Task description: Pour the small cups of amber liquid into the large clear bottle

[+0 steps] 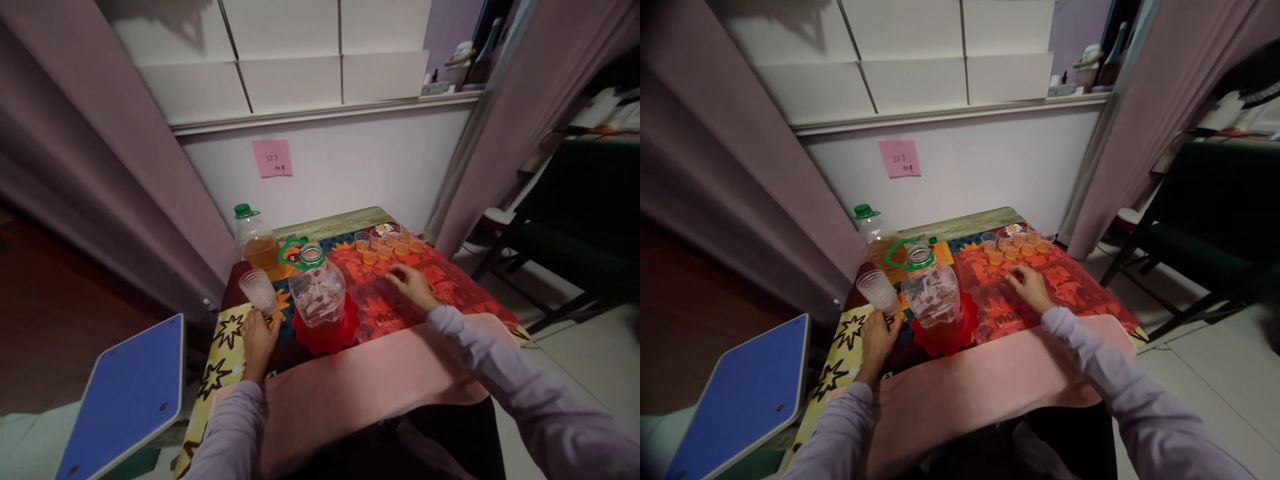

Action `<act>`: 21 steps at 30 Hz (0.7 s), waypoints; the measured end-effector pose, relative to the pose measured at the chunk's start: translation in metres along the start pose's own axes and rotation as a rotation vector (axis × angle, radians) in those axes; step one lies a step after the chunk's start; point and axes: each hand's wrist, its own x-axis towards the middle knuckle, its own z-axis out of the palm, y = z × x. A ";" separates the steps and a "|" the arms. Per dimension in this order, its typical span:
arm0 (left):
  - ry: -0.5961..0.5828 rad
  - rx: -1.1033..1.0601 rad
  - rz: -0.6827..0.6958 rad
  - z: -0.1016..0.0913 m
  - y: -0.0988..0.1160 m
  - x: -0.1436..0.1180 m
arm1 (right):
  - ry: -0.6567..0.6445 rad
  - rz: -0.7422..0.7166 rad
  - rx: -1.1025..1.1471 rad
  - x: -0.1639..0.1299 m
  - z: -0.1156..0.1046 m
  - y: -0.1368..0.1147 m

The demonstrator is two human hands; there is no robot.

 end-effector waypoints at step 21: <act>0.011 0.166 0.042 0.011 -0.009 -0.001 | -0.273 -0.125 -0.551 0.127 0.038 -0.009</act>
